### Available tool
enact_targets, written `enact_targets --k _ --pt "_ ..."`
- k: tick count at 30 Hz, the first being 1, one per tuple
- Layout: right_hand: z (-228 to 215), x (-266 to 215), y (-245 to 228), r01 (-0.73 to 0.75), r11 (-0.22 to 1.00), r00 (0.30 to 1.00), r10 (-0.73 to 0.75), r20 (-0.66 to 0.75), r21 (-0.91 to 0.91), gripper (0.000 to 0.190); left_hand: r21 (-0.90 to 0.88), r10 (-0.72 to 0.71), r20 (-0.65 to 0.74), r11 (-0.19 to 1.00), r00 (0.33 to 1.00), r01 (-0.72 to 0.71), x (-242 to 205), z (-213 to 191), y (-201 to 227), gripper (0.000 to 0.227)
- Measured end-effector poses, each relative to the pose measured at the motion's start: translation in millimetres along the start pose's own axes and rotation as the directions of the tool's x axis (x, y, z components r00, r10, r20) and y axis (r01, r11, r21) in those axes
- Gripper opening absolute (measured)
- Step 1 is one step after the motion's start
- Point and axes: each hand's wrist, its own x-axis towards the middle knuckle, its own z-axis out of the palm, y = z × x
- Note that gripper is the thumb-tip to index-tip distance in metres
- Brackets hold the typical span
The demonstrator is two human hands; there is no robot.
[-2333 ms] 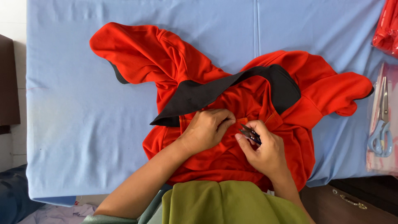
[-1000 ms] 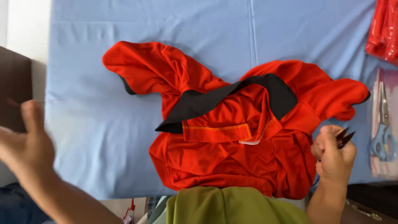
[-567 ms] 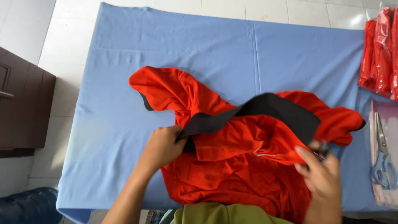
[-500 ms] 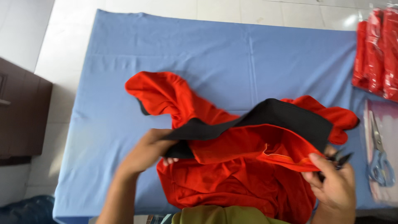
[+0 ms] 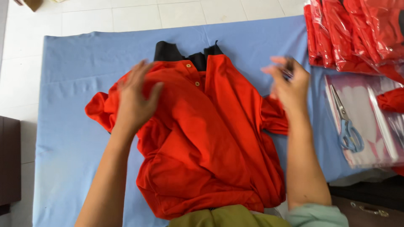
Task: The person uses a small cutting tool to trim loose threads from the collar, placket, and hem of a red polo shirt laid on a blue surface. The shirt is turned over and repositioned to access different areas while the person snips visible threads.
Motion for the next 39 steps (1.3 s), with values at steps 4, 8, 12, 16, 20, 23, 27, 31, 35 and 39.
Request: enact_targets --k 4,8,12,16,20,23,27,31,35,39 --pt "-61 -26 65 -0.308 0.633 0.94 0.317 -0.125 -0.711 0.04 0.382 -0.447 -0.245 0.771 0.86 0.51 -63 -4 -79 0.061" --pt "-84 -67 115 -0.415 0.434 0.819 0.562 -0.12 -0.799 0.042 0.521 -0.409 -0.307 0.683 0.859 0.512 -105 5 -127 0.025" --pt "-100 -48 82 -0.368 0.645 0.9 0.427 -0.083 -0.669 0.048 0.335 -0.377 -0.344 0.807 0.86 0.487 -73 -44 -116 0.024" --pt "-173 14 127 -0.063 0.509 0.931 -0.279 -0.234 -0.858 0.038 0.524 0.005 -0.493 0.8 0.87 0.292 -34 -78 -104 0.062" --pt "-119 29 68 -0.1 0.443 0.907 -0.327 -0.265 -0.891 0.054 0.495 -0.132 -0.467 0.781 0.875 0.382 -11 -55 -91 0.086" --pt "-83 30 99 0.066 0.632 0.935 -0.309 -0.173 -0.772 0.024 0.402 -0.034 -0.152 0.911 0.988 0.093 -25 -8 -30 0.065" --pt "33 2 56 0.059 0.871 0.998 -0.05 0.031 -0.488 0.01 0.065 0.235 0.295 0.962 0.926 -0.265 -60 54 15 0.045" --pt "108 -1 36 -0.208 0.913 0.939 0.286 0.191 -0.35 0.019 0.187 0.012 0.583 0.971 0.812 -0.149 -72 86 9 0.01" --pt "147 -4 47 -0.308 0.76 0.846 0.494 0.201 -0.573 0.039 0.288 -0.195 0.817 0.953 0.542 -0.091 -78 86 11 0.004" --pt "148 -11 44 -0.206 0.779 0.888 0.403 0.221 -0.592 0.038 0.112 -0.137 0.989 0.94 0.055 0.324 -34 36 48 0.015"
